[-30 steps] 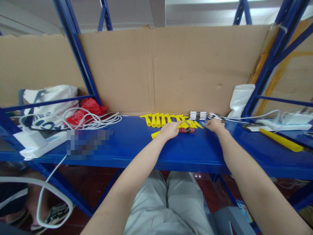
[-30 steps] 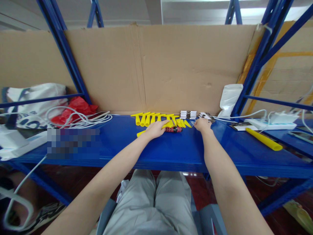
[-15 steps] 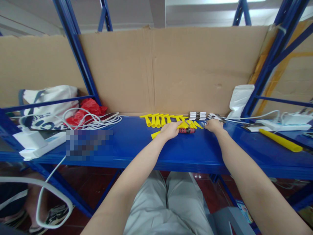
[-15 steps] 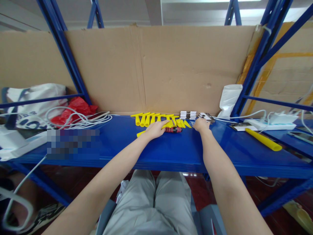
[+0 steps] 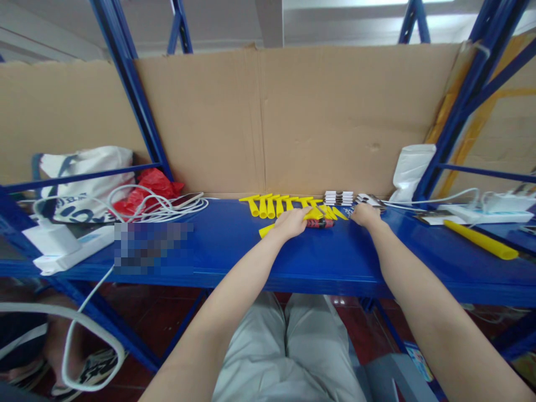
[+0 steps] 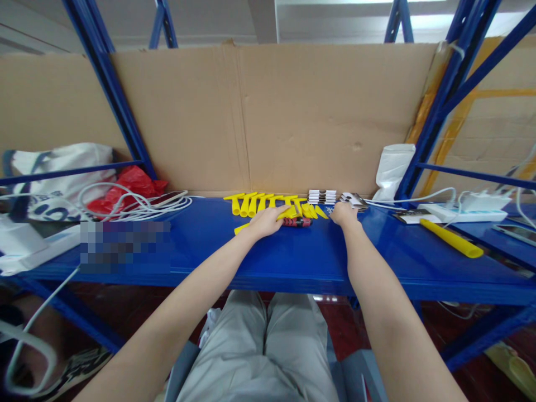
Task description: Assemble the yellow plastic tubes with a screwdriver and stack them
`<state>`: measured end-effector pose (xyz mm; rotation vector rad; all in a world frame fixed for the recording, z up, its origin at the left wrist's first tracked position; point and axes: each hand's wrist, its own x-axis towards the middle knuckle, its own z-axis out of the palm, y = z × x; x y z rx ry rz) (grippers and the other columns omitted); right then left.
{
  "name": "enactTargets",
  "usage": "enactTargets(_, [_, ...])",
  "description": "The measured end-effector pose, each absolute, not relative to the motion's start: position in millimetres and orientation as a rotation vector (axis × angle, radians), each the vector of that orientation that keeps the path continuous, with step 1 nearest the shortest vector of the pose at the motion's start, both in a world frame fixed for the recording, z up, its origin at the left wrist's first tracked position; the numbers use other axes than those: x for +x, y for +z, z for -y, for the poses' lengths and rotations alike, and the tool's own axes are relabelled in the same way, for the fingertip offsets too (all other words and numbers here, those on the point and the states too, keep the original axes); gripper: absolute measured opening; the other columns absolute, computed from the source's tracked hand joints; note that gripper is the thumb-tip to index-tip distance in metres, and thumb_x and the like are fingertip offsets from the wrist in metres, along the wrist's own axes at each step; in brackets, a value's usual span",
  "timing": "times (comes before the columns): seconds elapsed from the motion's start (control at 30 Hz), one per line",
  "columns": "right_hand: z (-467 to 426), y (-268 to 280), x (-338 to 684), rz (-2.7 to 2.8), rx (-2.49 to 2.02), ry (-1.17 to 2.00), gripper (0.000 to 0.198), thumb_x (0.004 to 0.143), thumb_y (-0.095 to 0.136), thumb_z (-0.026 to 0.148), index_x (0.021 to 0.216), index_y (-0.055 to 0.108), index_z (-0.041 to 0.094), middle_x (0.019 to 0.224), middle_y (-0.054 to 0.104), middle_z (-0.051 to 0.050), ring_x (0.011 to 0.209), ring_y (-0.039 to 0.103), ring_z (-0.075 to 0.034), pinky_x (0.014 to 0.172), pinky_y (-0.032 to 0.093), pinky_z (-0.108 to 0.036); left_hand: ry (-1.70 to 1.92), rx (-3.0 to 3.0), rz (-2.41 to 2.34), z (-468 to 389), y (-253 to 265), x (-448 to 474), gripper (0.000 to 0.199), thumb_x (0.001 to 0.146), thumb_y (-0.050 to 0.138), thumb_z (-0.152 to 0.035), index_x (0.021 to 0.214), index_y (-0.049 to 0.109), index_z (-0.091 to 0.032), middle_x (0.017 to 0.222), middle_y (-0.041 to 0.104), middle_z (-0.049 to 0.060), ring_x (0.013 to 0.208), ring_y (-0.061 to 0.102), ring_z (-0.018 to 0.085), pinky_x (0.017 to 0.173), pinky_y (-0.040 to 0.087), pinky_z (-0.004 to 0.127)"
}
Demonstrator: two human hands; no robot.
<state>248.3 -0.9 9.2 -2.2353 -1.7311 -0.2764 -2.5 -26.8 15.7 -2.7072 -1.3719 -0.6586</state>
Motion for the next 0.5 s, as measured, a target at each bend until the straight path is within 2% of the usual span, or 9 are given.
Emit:
enactTargets(0.17, [5.0,14.8,242.1,1.706,-2.378,-0.295,0.032,0.077,0.046,0.015,0.101,0.067,0.011,0.103,0.065,-0.019,0.106,0.058,-0.027,0.085,0.046,-0.037,-0.83,-2.742,1.345,20.5,14.4,-3.9,0.051,0.081,0.049,-0.016,0.132,0.048,-0.022,0.125,0.059,0.009,0.113,0.055,0.025,0.097,0.042,0.039])
enactTargets(0.33, [9.2,25.1,230.2,1.7,-2.142,-0.415,0.028,0.078,0.042,0.015,0.09,0.067,0.011,0.105,0.064,-0.019,0.104,0.057,-0.028,0.085,0.044,-0.038,-1.406,-2.835,1.182,10.4,25.1,-6.0,0.038,0.079,0.051,-0.012,0.116,0.06,-0.015,0.113,0.065,0.009,0.106,0.058,0.021,0.092,0.045,0.034])
enactTargets(0.4, [8.6,28.6,223.1,1.725,-1.957,-0.411,0.025,0.078,0.043,0.017,0.082,0.067,0.012,0.102,0.065,-0.017,0.101,0.058,-0.026,0.085,0.044,-0.036,-1.611,-2.878,1.266,11.9,32.3,-7.0,0.026,0.078,0.051,-0.011,0.101,0.064,-0.013,0.088,0.069,0.005,0.086,0.063,0.017,0.078,0.049,0.029])
enactTargets(0.43, [8.0,30.1,218.8,1.734,-1.851,-0.374,0.023,0.078,0.044,0.018,0.079,0.066,0.013,0.099,0.066,-0.015,0.099,0.058,-0.024,0.085,0.043,-0.035,-1.698,-2.912,1.346,13.9,35.7,-7.7,0.02,0.078,0.051,-0.011,0.093,0.064,-0.013,0.073,0.067,0.002,0.071,0.062,0.013,0.069,0.049,0.025])
enactTargets(0.5, [6.8,32.5,209.3,1.74,-1.631,-0.255,0.019,0.077,0.047,0.019,0.076,0.065,0.014,0.095,0.067,-0.012,0.095,0.059,-0.021,0.086,0.043,-0.033,-1.858,-2.988,1.51,19.0,41.2,-9.3,0.008,0.079,0.052,-0.011,0.08,0.059,-0.013,0.051,0.051,-0.005,0.044,0.049,0.007,0.049,0.042,0.019])
